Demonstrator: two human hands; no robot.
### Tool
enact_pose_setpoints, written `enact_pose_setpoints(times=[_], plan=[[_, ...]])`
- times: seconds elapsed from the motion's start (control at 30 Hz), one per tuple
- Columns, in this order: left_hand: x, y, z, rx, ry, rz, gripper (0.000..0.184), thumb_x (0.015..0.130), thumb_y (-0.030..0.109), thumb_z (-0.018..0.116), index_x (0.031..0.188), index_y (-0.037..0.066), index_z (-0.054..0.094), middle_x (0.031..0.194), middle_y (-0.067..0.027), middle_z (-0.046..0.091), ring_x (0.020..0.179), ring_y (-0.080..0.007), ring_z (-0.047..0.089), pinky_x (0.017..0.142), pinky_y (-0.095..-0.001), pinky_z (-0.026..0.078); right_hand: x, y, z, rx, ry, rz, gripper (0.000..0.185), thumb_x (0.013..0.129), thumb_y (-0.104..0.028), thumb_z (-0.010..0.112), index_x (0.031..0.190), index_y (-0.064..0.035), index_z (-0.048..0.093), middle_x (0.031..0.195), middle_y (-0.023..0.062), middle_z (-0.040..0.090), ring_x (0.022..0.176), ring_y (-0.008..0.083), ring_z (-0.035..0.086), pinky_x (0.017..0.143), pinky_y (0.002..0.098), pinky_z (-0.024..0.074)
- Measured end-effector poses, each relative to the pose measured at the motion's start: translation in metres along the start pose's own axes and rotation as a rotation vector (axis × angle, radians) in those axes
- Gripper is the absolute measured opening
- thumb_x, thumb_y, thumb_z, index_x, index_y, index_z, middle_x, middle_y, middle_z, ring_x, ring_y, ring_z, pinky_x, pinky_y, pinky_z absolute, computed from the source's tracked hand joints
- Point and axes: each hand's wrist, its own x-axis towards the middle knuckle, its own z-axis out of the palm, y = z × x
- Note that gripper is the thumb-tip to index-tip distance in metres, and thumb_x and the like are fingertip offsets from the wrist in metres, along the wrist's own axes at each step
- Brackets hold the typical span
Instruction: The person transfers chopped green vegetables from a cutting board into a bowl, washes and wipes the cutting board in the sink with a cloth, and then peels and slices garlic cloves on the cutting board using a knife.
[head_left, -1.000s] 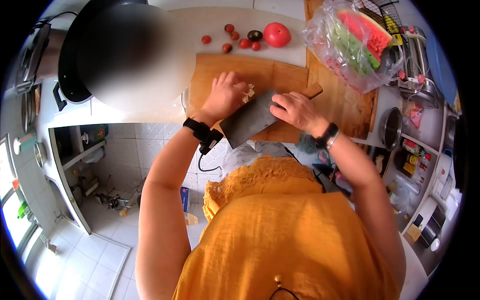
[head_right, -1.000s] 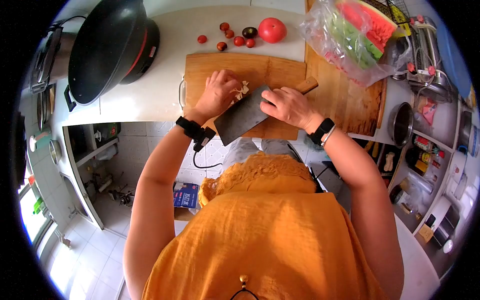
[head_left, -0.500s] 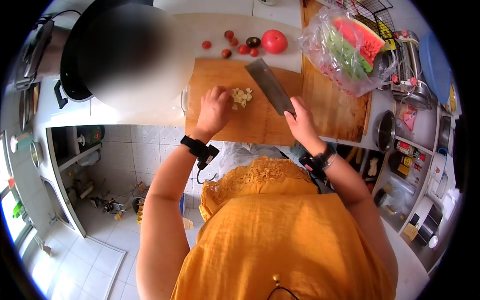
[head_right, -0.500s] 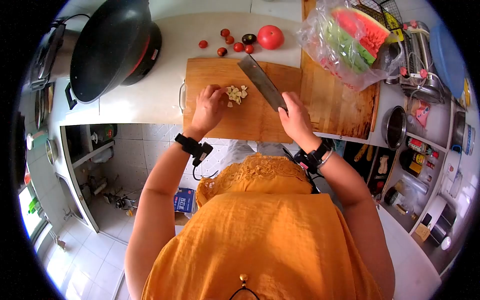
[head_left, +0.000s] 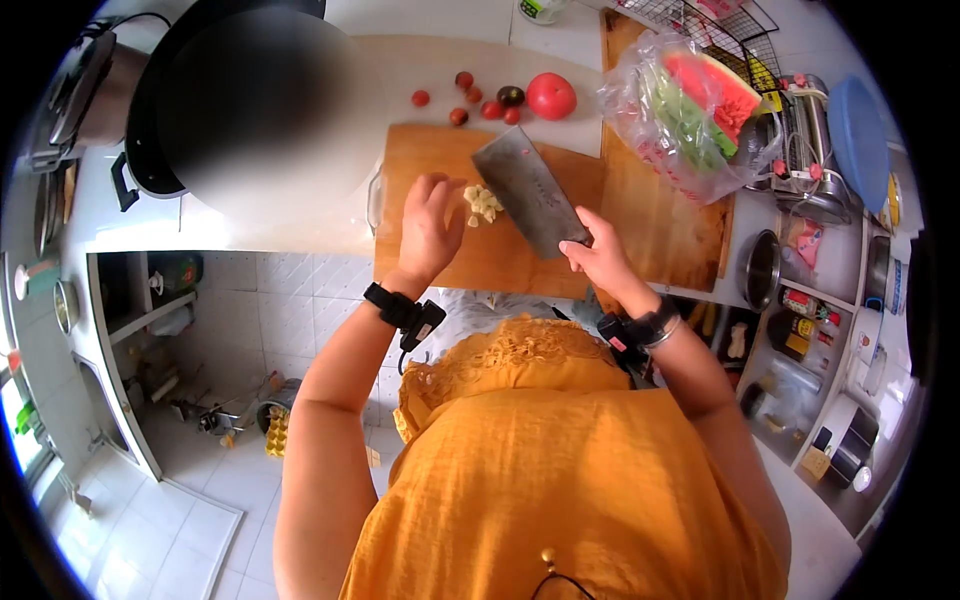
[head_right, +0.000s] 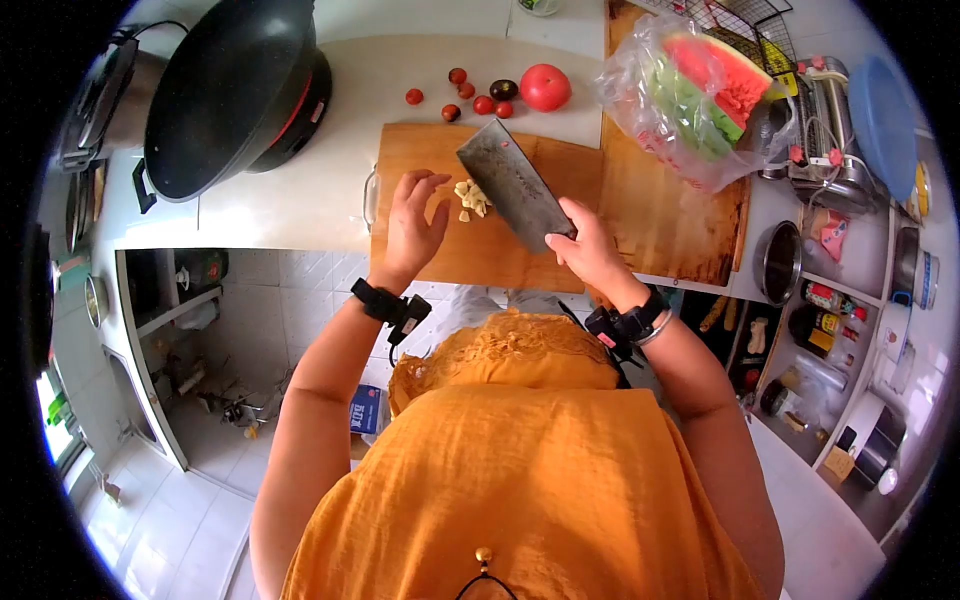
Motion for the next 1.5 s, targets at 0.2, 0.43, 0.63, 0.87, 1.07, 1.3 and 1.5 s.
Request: enact_pose_setpoints(times=[0.2,0.43,0.63,0.87,1.07,1.3,1.5], plan=[[0.021,0.019,-0.016,-0.104,0.106,-0.118,0.031,0.073,-0.003,0.058,0.103,0.003,0.056,0.097,-0.0142,0.053,0.087,-0.0305,0.054,0.076,-0.0361,0.045,-0.021,-0.035,-0.001,0.27,-0.123,0.118,0.026,0.079,0.001,0.059,0.104,0.0004,0.052,0.067,-0.0004,0.051,0.052,0.0058,0.047,0.047,0.021,0.0366],[0.005,0.013,-0.034,-0.163,0.089,-0.304,0.029,0.076,0.0,0.059,0.105,0.004,0.055,0.098,-0.011,0.053,0.087,-0.0231,0.054,0.077,-0.0324,0.044,-0.031,-0.047,0.005,0.438,-0.15,0.17,0.03,0.079,0.0,0.058,0.108,0.0004,0.051,0.069,0.0003,0.052,0.053,0.0069,0.048,0.048,0.0209,0.0371],[0.021,0.05,-0.047,0.042,0.118,-0.117,0.031,0.074,0.002,0.065,0.103,0.005,0.058,0.103,-0.0107,0.055,0.094,-0.0266,0.054,0.082,-0.035,0.044,-0.026,-0.038,0.002,0.388,-0.195,0.137,0.028,0.077,-0.001,0.058,0.105,-0.0005,0.052,0.069,0.0,0.052,0.053,0.0071,0.048,0.048,0.0211,0.0381],[0.057,0.08,-0.055,0.19,-0.122,0.202,0.038,0.067,0.009,0.071,0.104,0.011,0.064,0.103,-0.0052,0.058,0.101,-0.0256,0.05,0.088,-0.0384,0.037,-0.02,-0.045,-0.013,0.154,-0.412,0.086,0.028,0.076,0.001,0.057,0.104,-0.001,0.053,0.073,-0.0007,0.052,0.055,0.0068,0.049,0.049,0.0207,0.039],[0.053,0.078,-0.059,0.205,-0.266,0.203,0.028,0.066,0.012,0.072,0.094,0.012,0.067,0.094,-0.0014,0.06,0.095,-0.0213,0.052,0.082,-0.0375,0.033,-0.016,-0.042,-0.024,0.116,-0.538,0.046,0.025,0.075,0.001,0.057,0.101,-0.001,0.053,0.07,-0.0013,0.051,0.055,0.0065,0.049,0.049,0.0206,0.0399],[0.055,0.084,-0.05,0.183,-0.29,0.155,0.018,0.068,0.01,0.072,0.086,0.009,0.068,0.081,-0.0035,0.062,0.086,-0.0199,0.056,0.078,-0.0352,0.036,-0.018,-0.04,-0.032,0.1,-0.58,0.01,0.028,0.074,0.003,0.056,0.101,-0.0004,0.053,0.07,0.0,0.051,0.056,0.0073,0.049,0.05,0.0212,0.0411],[0.058,0.076,-0.032,0.032,-0.252,-0.05,0.008,0.073,0.007,0.069,0.08,0.003,0.068,0.075,-0.009,0.064,0.071,-0.0203,0.06,0.066,-0.0292,0.046,-0.022,-0.035,-0.038,0.063,-0.551,0.005,0.032,0.072,0.005,0.053,0.103,-0.0005,0.053,0.073,0.0008,0.053,0.055,0.0071,0.048,0.05,0.0211,0.0411]])
